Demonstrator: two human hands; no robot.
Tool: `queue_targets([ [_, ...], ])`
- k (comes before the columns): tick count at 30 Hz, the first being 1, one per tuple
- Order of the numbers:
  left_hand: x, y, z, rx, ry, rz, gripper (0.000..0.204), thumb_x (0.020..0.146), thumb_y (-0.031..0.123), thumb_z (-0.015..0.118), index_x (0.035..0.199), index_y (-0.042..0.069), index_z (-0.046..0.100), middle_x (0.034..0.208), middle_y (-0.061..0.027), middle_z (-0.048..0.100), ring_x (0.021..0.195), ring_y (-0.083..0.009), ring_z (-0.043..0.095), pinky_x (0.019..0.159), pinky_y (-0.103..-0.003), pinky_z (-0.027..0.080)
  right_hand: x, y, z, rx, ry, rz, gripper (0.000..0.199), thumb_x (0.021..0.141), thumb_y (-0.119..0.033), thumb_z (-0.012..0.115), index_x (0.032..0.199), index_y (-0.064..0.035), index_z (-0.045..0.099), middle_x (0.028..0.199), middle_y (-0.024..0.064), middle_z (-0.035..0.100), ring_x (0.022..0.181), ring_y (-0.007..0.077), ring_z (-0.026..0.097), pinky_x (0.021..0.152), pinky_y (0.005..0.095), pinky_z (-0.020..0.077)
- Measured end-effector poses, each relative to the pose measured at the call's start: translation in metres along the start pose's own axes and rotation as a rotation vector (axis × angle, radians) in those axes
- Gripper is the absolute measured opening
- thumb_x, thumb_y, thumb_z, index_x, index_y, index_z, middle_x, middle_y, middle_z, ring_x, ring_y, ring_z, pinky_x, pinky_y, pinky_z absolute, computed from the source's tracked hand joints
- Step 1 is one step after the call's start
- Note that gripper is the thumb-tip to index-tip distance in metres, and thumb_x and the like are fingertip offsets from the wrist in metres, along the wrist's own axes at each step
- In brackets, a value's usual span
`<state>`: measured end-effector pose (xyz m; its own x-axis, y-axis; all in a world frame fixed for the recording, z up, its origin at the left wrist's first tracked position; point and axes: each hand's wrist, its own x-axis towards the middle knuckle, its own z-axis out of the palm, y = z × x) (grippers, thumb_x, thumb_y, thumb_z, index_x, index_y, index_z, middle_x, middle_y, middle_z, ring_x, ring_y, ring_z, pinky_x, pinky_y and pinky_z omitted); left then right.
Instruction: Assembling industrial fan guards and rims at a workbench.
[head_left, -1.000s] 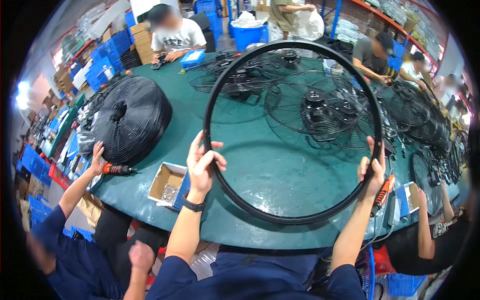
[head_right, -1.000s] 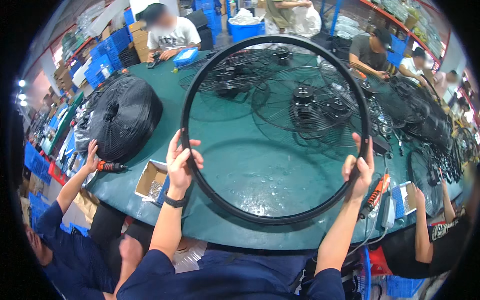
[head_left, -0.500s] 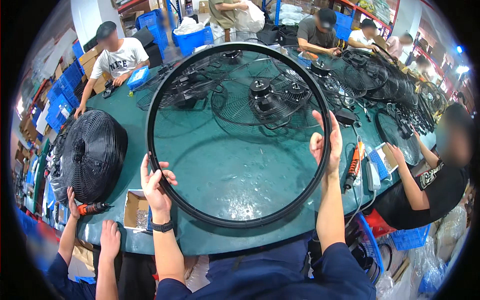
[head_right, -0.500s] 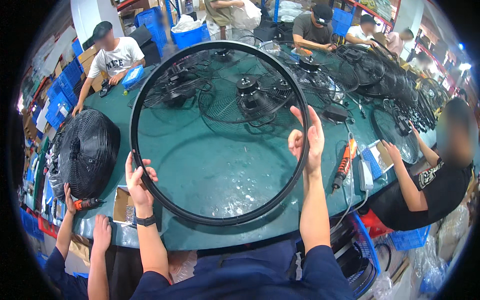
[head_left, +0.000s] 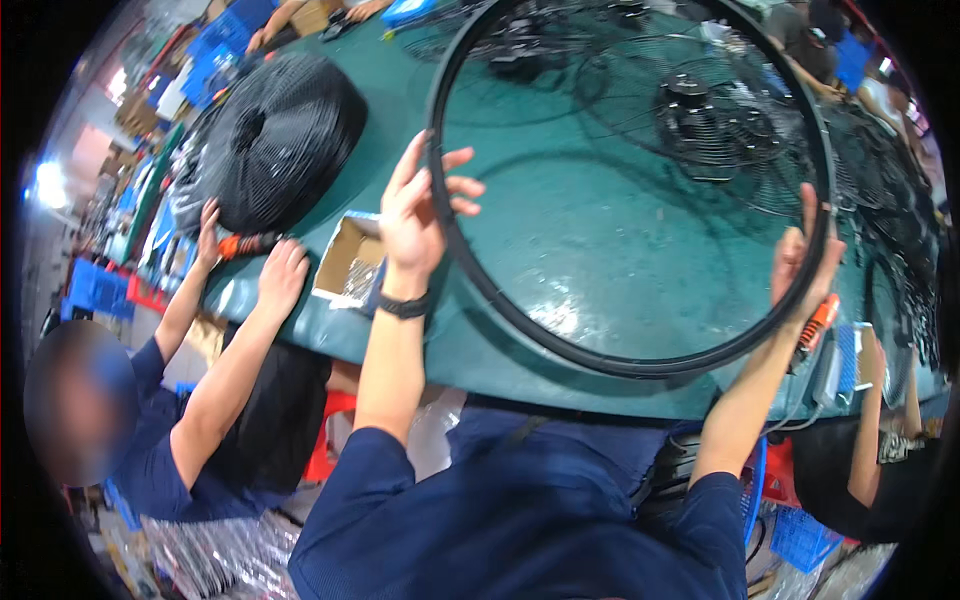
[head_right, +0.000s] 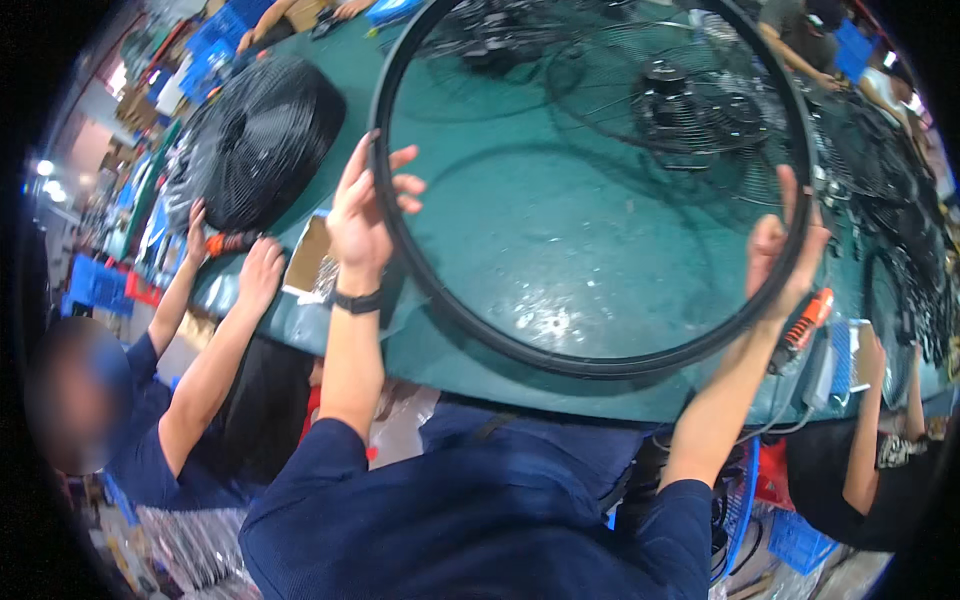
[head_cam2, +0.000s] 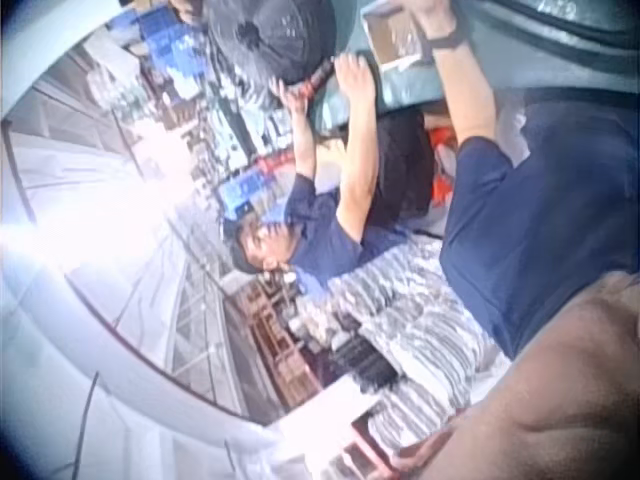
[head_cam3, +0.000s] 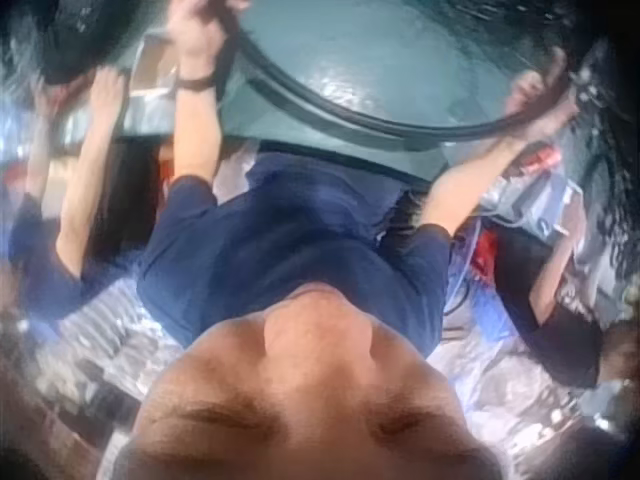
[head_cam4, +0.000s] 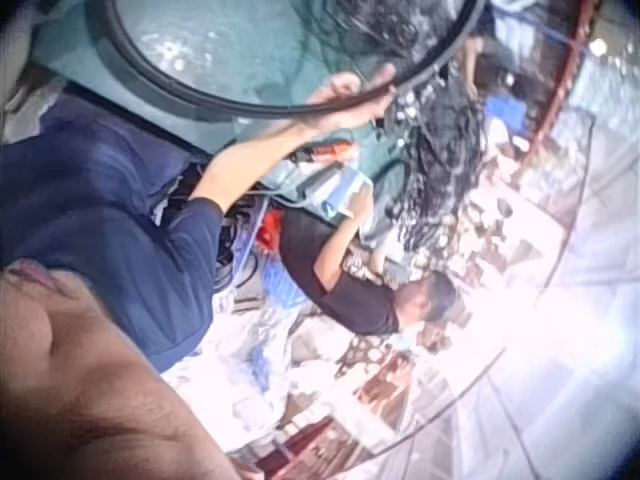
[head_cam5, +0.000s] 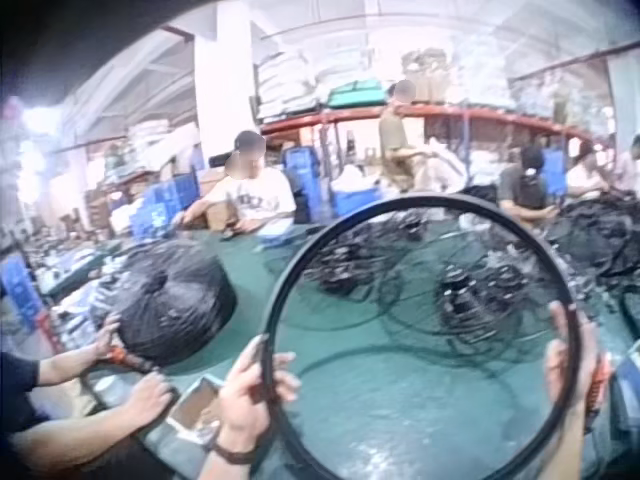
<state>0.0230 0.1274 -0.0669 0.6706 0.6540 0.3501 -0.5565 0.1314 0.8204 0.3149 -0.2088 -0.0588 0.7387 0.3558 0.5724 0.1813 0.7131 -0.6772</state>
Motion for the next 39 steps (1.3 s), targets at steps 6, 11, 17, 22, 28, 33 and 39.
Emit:
queue_targets([
  [6,-0.001,0.002,-0.001,-0.089,-0.028,0.000,0.051,0.092,0.015,0.043,0.139,0.000,0.030,0.120,-0.0322,0.051,0.087,-0.0388,0.065,0.064,-0.038,0.058,0.003,-0.003,0.002,0.062,-0.050,0.061,0.053,0.097,-0.046,0.039,0.134,-0.0089,0.047,0.146,0.0240,0.030,0.059,0.0094,0.043,0.046,0.0182,0.0347],
  [11,0.002,0.003,-0.002,-0.053,-0.061,0.005,0.051,0.090,0.014,0.044,0.138,0.000,0.031,0.122,-0.0325,0.050,0.089,-0.0377,0.064,0.067,-0.037,0.058,0.008,-0.001,-0.007,0.103,-0.100,0.051,0.055,0.097,-0.048,0.036,0.133,-0.0075,0.046,0.142,0.0245,0.036,0.067,0.0143,0.053,0.047,0.0199,0.0391],
  [17,0.003,0.008,-0.005,0.021,-0.055,0.020,0.050,0.092,0.014,0.041,0.138,-0.002,0.030,0.123,-0.0325,0.049,0.090,-0.0348,0.065,0.067,-0.035,0.058,0.011,0.014,-0.005,0.132,-0.126,0.046,0.056,0.098,-0.048,0.031,0.132,-0.0057,0.046,0.140,0.0245,0.038,0.064,0.0155,0.051,0.046,0.0207,0.0400],
  [22,-0.003,0.005,-0.002,0.033,-0.065,0.015,0.058,0.091,0.020,0.050,0.140,0.000,0.028,0.120,-0.0313,0.051,0.085,-0.0353,0.066,0.063,-0.036,0.058,0.003,0.009,-0.012,0.063,-0.016,0.075,0.054,0.096,-0.047,0.043,0.132,-0.0075,0.049,0.143,0.0253,0.035,0.059,0.0091,0.042,0.049,0.0200,0.0348],
  [28,-0.005,0.000,0.003,-0.107,-0.060,-0.060,0.054,0.092,0.017,0.047,0.140,0.002,0.027,0.124,-0.0317,0.048,0.085,-0.0353,0.065,0.062,-0.035,0.058,0.003,-0.010,-0.011,0.079,-0.075,0.046,0.054,0.096,-0.044,0.043,0.136,-0.0065,0.044,0.148,0.0227,0.025,0.061,0.0089,0.046,0.047,0.0175,0.0382],
  [33,-0.001,0.001,0.001,-0.107,-0.046,-0.059,0.052,0.093,0.017,0.046,0.140,0.003,0.029,0.125,-0.0314,0.048,0.084,-0.0344,0.066,0.062,-0.035,0.058,0.006,-0.007,-0.006,0.083,-0.067,0.038,0.055,0.096,-0.045,0.043,0.134,-0.0051,0.045,0.146,0.0231,0.030,0.061,0.0087,0.048,0.045,0.0186,0.0377],
  [39,-0.004,0.006,0.004,-0.010,-0.014,0.003,0.059,0.091,0.018,0.051,0.141,0.001,0.026,0.125,-0.0312,0.048,0.082,-0.0318,0.066,0.060,-0.033,0.058,0.002,-0.004,0.006,-0.054,0.059,-0.013,0.049,0.095,-0.046,0.044,0.131,-0.0128,0.047,0.135,0.0207,0.046,0.053,0.0106,0.050,0.041,0.0195,0.0374],
])
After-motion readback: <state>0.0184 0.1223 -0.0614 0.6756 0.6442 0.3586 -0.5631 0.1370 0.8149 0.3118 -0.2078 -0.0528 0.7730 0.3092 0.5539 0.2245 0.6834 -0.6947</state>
